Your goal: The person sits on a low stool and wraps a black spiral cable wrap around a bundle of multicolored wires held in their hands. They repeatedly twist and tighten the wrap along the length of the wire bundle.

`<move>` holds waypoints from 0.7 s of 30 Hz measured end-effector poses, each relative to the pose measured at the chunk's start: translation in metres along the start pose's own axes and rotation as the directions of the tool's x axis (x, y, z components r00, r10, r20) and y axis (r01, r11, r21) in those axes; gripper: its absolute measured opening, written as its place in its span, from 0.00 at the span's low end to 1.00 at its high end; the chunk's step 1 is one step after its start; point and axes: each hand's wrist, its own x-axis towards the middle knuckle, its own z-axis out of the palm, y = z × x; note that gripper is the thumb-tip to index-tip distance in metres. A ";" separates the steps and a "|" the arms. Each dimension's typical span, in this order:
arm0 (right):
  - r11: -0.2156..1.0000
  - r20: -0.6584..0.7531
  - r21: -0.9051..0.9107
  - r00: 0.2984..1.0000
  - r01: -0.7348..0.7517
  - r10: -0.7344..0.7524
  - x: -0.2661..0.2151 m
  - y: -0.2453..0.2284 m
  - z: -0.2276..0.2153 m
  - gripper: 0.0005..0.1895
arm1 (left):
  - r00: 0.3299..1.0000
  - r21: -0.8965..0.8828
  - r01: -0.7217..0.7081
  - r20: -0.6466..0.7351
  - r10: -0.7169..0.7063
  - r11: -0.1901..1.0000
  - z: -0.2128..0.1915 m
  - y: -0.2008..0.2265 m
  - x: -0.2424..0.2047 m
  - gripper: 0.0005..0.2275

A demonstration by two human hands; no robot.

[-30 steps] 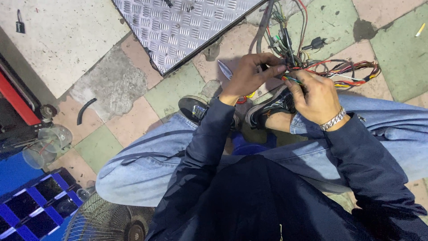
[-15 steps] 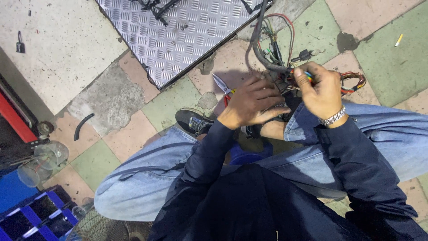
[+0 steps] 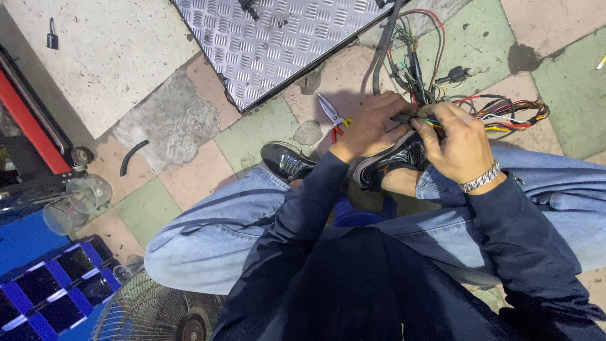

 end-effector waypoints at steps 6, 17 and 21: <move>0.996 -0.059 0.052 0.995 -0.076 0.079 -0.017 -0.008 0.019 0.08 | 0.951 0.499 -0.029 -0.254 0.178 0.866 0.044 -0.046 -0.030 0.27; 0.999 -0.009 0.027 0.999 -0.038 0.038 -0.001 -0.017 -0.011 0.06 | 0.982 -0.352 0.183 0.097 -0.159 0.918 -0.031 0.033 0.010 0.20; 0.998 0.058 -0.023 0.996 -0.067 0.068 0.000 -0.019 -0.019 0.13 | 0.897 -0.596 0.380 0.051 -0.439 0.707 -0.039 0.060 0.021 0.09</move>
